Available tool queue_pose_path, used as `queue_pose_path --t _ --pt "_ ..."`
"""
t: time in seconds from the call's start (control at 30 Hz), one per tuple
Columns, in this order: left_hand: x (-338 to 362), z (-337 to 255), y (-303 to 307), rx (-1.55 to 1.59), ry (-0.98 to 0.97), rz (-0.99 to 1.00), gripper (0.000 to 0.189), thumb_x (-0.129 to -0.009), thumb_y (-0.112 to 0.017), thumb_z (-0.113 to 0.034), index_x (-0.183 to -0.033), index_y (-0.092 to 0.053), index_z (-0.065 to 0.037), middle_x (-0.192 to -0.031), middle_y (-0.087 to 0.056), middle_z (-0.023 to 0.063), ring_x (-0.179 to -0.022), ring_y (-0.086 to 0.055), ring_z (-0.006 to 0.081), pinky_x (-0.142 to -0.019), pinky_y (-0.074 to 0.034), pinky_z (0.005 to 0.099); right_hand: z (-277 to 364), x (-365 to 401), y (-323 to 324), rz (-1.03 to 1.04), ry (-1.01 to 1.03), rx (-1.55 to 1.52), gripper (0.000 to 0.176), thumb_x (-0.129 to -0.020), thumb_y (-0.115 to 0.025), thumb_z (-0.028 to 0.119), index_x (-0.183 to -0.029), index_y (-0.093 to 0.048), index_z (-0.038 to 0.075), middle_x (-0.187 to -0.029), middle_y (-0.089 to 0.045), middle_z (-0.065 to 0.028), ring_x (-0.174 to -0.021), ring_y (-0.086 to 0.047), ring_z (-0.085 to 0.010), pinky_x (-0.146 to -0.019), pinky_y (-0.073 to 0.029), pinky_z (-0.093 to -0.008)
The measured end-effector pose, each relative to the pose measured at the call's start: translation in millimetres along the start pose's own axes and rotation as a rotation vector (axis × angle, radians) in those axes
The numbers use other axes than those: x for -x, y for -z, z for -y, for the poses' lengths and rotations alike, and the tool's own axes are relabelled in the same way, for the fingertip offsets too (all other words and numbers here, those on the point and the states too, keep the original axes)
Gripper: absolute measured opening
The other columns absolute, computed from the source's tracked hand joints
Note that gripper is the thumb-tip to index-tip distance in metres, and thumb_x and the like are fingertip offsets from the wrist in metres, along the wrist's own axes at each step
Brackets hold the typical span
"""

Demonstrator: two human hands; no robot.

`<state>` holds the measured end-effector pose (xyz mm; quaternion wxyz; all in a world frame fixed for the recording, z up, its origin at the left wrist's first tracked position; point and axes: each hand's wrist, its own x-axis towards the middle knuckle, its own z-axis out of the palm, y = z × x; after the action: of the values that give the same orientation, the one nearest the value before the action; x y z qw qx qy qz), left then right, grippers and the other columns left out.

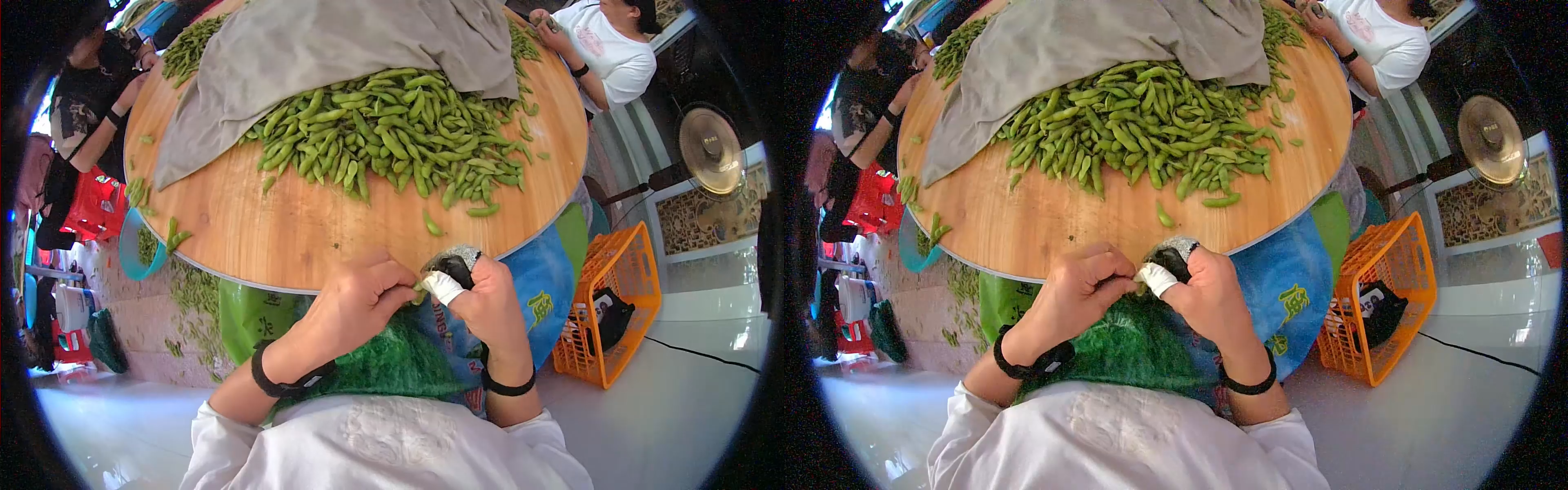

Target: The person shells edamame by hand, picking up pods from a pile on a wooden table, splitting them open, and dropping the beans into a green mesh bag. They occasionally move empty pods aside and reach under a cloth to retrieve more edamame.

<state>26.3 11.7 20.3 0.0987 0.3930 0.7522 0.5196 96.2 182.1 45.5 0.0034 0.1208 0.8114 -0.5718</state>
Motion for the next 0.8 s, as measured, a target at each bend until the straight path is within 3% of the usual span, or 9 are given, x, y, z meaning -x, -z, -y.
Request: queue_pose_path --t 0.1,0.13,0.2,0.23,0.33,0.4,0.47,0.6,0.8 --pt "2 4 -1 0.041 -0.013 0.019 0.004 -0.078 -0.061 0.003 -0.081 -0.059 0.001 -0.076 -0.058 0.0063 -0.068 -0.059 0.0136 -0.057 -0.045 0.0259 1 1 5 0.086 -0.015 -0.091 0.009 -0.076 -0.063 0.007 -0.082 -0.060 0.002 -0.067 -0.059 -0.0004 -0.055 -0.051 -0.0090 -0.051 -0.041 -0.0237" --pt "3 4 1 0.042 -0.011 0.021 0.004 -0.078 -0.061 0.003 -0.081 -0.059 0.001 -0.076 -0.058 0.0063 -0.068 -0.059 0.0136 -0.057 -0.045 0.0259 2 1 9 0.155 -0.122 -0.213 0.007 -0.076 -0.061 0.004 -0.082 -0.060 0.002 -0.066 -0.058 0.0004 -0.052 -0.048 -0.0069 -0.048 -0.037 -0.0219" --pt "4 1 4 0.481 0.284 0.158 0.007 -0.076 -0.060 0.006 -0.080 -0.059 0.001 -0.079 -0.059 0.0090 -0.066 -0.059 0.0168 -0.058 -0.046 0.0249 1 3 10 0.222 -0.232 -0.338 0.007 -0.075 -0.059 0.001 -0.082 -0.060 0.003 -0.065 -0.058 0.0011 -0.049 -0.045 -0.0048 -0.044 -0.034 -0.0201" --pt "5 2 4 0.481 0.285 0.161 0.007 -0.076 -0.060 0.006 -0.080 -0.059 0.001 -0.079 -0.059 0.0090 -0.066 -0.059 0.0168 -0.058 -0.046 0.0249 -2 4 9 0.249 -0.219 -0.407 0.005 -0.076 -0.059 0.002 -0.081 -0.059 0.004 -0.063 -0.056 0.0005 -0.047 -0.042 -0.0037 -0.042 -0.030 -0.0192" --pt "6 5 2 0.542 0.243 0.221 0.007 -0.078 -0.058 0.006 -0.083 -0.060 0.002 -0.077 -0.058 0.0072 -0.065 -0.061 0.0146 -0.057 -0.048 0.0251 -9 4 9 0.300 -0.240 -0.576 0.002 -0.079 -0.058 0.005 -0.081 -0.059 0.004 -0.059 -0.054 0.0001 -0.044 -0.039 -0.0029 -0.039 -0.026 -0.0185" --pt "6 12 -3 0.328 -0.003 0.143 0.011 -0.074 -0.061 0.007 -0.083 -0.058 0.001 -0.080 -0.059 0.0095 -0.066 -0.060 0.0183 -0.057 -0.047 0.0249 -15 3 9 0.328 -0.268 -0.673 0.003 -0.080 -0.057 0.007 -0.080 -0.059 0.004 -0.058 -0.053 0.0003 -0.043 -0.039 -0.0032 -0.038 -0.026 -0.0186" --pt "7 13 -7 0.222 -0.067 0.086 0.013 -0.073 -0.063 0.007 -0.083 -0.058 0.000 -0.080 -0.059 0.0097 -0.067 -0.060 0.0184 -0.056 -0.047 0.0253 -21 1 8 0.372 -0.304 -0.811 0.007 -0.082 -0.056 0.011 -0.079 -0.058 0.005 -0.056 -0.051 0.0008 -0.041 -0.037 -0.0032 -0.037 -0.024 -0.0183" --pt "5 7 -14 0.001 -0.180 -0.130 0.019 -0.070 -0.069 0.000 -0.087 -0.061 -0.004 -0.078 -0.056 0.0096 -0.066 -0.060 0.0245 -0.055 -0.048 0.0299 -8 1 7 0.216 -0.294 -0.628 0.008 -0.082 -0.054 0.011 -0.078 -0.058 0.005 -0.055 -0.050 0.0013 -0.041 -0.037 -0.0028 -0.037 -0.024 -0.0183" --pt "5 6 -6 -0.037 -0.330 -0.067 0.023 -0.070 -0.067 0.001 -0.090 -0.059 -0.005 -0.087 -0.056 0.0096 -0.073 -0.059 0.0272 -0.059 -0.049 0.0308 -14 3 9 0.209 -0.304 -0.536 0.007 -0.079 -0.054 0.009 -0.075 -0.058 0.006 -0.057 -0.052 0.0021 -0.043 -0.039 -0.0032 -0.038 -0.026 -0.0193"
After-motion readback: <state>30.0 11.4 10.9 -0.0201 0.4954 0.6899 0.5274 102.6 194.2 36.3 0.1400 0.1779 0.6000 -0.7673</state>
